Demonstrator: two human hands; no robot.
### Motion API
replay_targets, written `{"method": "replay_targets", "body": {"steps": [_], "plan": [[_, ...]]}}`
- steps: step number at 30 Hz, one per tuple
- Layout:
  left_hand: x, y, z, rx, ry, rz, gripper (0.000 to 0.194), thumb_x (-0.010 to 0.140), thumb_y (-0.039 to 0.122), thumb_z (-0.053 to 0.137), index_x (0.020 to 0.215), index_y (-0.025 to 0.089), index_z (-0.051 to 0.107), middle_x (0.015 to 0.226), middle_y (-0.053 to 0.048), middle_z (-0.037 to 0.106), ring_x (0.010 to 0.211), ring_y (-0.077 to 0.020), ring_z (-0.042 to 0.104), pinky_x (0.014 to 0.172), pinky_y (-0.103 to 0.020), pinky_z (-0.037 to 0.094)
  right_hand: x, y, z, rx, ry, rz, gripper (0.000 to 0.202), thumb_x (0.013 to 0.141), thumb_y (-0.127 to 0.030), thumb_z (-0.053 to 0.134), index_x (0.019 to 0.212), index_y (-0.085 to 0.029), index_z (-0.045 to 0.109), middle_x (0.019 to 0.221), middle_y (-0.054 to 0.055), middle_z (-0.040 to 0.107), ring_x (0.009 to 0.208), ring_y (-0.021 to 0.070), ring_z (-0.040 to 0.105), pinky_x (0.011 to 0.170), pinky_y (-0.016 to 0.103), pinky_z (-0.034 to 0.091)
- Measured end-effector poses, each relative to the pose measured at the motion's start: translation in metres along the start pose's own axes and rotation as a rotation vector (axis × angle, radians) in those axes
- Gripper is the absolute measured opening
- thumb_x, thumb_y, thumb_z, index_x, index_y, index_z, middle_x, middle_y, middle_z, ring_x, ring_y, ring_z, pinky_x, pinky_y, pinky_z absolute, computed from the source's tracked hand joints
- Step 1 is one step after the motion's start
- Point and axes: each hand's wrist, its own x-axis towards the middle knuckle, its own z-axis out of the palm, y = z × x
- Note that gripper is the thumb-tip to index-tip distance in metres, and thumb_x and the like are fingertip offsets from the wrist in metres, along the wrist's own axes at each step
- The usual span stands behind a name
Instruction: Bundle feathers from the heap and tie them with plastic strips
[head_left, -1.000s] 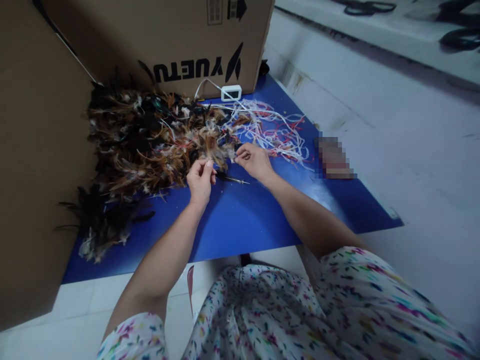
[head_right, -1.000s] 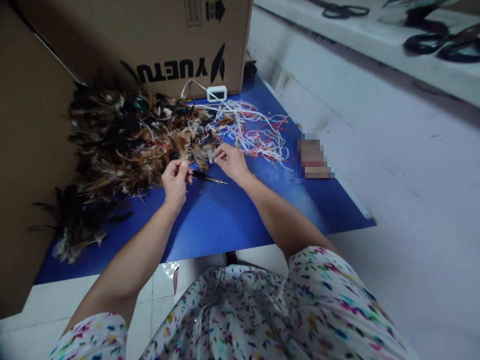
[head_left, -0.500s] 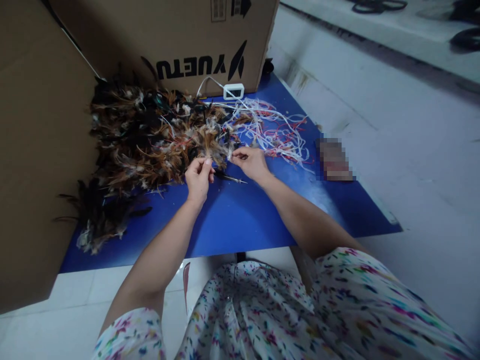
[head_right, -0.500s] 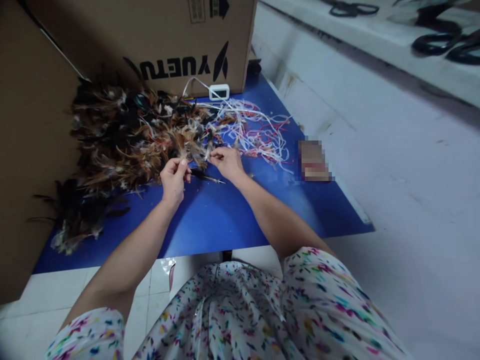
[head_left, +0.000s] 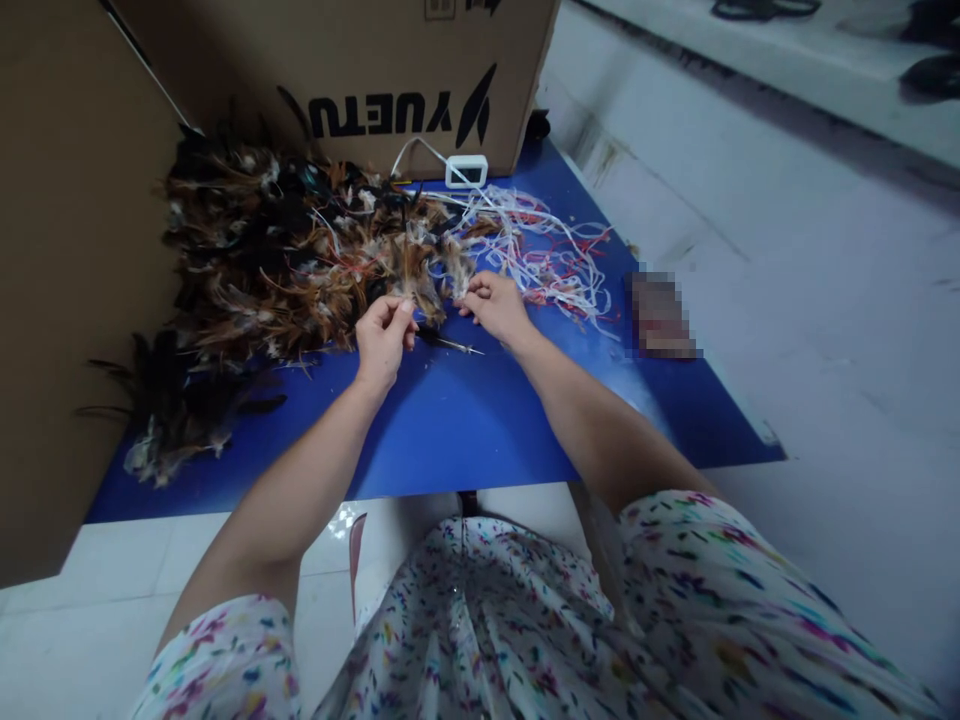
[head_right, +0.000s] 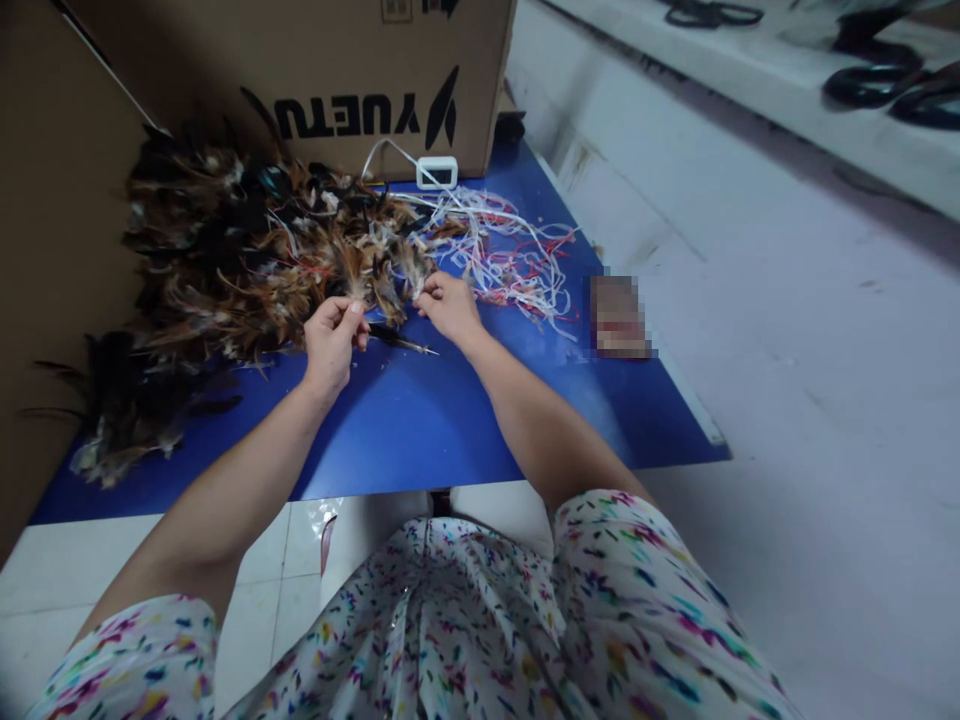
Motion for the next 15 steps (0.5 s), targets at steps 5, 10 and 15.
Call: {"method": "replay_targets", "body": {"steps": [5, 10, 15], "plan": [[0.002, 0.001, 0.0, 0.019, 0.009, -0.011, 0.033, 0.079, 0.044, 0.079, 0.069, 0.018, 0.061, 0.053, 0.005, 0.059, 0.036, -0.0038, 0.047, 0.035, -0.016, 0.035, 0.005, 0.003, -0.004, -0.047, 0.045, -0.062, 0.014, 0.071, -0.01, 0.063, 0.067, -0.021, 0.055, 0.058, -0.005, 0.055, 0.056, 0.0112, 0.053, 0.053, 0.024, 0.043], [0.003, 0.0, -0.001, 0.025, -0.004, -0.009, 0.029, 0.082, 0.037, 0.077, 0.069, 0.017, 0.06, 0.053, 0.004, 0.058, 0.036, -0.0041, 0.046, 0.035, -0.017, 0.034, 0.001, -0.01, -0.006, 0.079, -0.01, 0.077, 0.019, 0.071, -0.002, 0.061, 0.069, -0.02, 0.056, 0.06, -0.003, 0.061, 0.055, 0.01, 0.056, 0.055, 0.024, 0.045], [0.004, -0.001, -0.003, 0.038, -0.031, -0.007, 0.032, 0.08, 0.042, 0.078, 0.069, 0.018, 0.06, 0.053, 0.005, 0.058, 0.036, -0.0044, 0.045, 0.036, -0.017, 0.035, 0.0, -0.013, -0.008, 0.168, -0.031, 0.148, 0.021, 0.071, -0.003, 0.069, 0.073, -0.02, 0.056, 0.063, -0.002, 0.066, 0.057, 0.0107, 0.06, 0.047, 0.021, 0.04]]}}
